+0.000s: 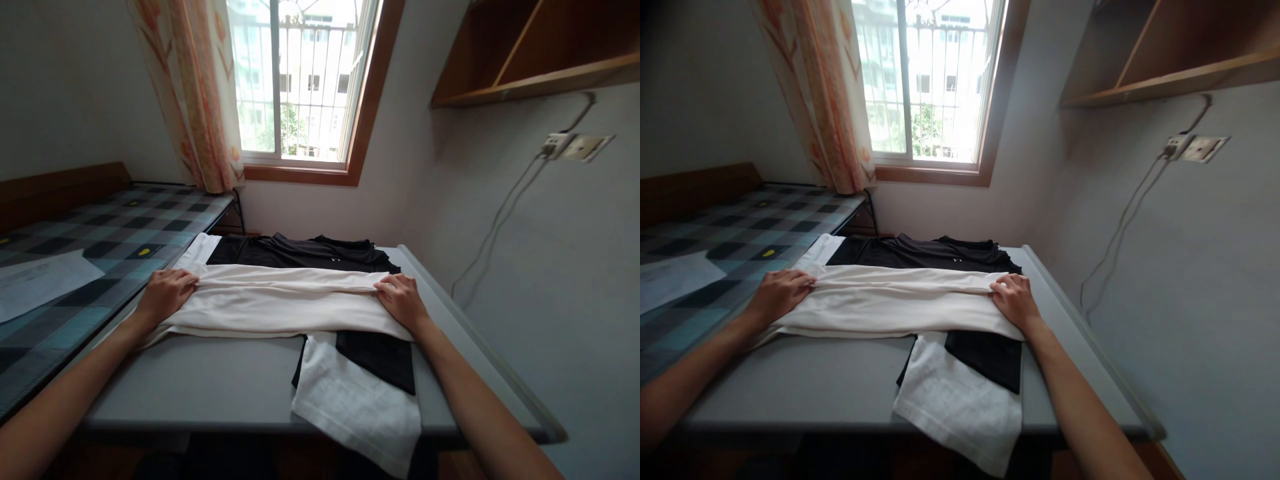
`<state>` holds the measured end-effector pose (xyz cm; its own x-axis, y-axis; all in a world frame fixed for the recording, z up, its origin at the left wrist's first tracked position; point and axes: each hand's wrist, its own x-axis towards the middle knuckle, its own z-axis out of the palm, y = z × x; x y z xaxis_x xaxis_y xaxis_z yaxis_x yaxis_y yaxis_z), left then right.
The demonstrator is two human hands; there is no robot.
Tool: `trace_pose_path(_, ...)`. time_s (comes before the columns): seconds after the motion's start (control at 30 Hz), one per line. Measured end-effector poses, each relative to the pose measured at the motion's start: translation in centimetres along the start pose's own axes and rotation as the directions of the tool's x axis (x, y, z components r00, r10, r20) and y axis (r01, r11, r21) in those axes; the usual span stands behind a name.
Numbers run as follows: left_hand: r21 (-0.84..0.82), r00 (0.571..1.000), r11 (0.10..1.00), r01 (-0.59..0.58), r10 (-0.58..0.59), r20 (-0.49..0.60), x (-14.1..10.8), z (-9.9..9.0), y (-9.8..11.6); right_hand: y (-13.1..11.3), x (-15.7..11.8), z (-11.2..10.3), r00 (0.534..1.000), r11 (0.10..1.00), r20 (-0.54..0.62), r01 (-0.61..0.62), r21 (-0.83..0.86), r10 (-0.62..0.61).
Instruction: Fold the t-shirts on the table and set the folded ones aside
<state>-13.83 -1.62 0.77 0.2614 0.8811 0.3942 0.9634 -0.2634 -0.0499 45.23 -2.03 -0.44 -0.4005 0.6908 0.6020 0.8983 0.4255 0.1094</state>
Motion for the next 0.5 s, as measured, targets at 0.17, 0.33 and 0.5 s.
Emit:
trace_pose_path(0.17,0.059,0.994,0.998,0.03,-0.036,0.106,1.0,-0.7,0.7,-2.2,1.7,-0.7,0.998,0.995,0.03,0.049,0.083,-0.052)
trace_pose_path(0.33,0.135,0.967,0.98,0.146,-0.17,0.192,2.0,-1.0,2.1,-6.8,5.6,-0.5,0.965,0.971,0.181,0.158,0.179,-0.19)
trace_pose_path(0.5,0.181,0.97,0.961,0.211,-0.228,0.08,1.5,-0.3,3.1,-9.7,7.4,0.9,0.96,0.988,0.25,0.102,0.119,-0.129)
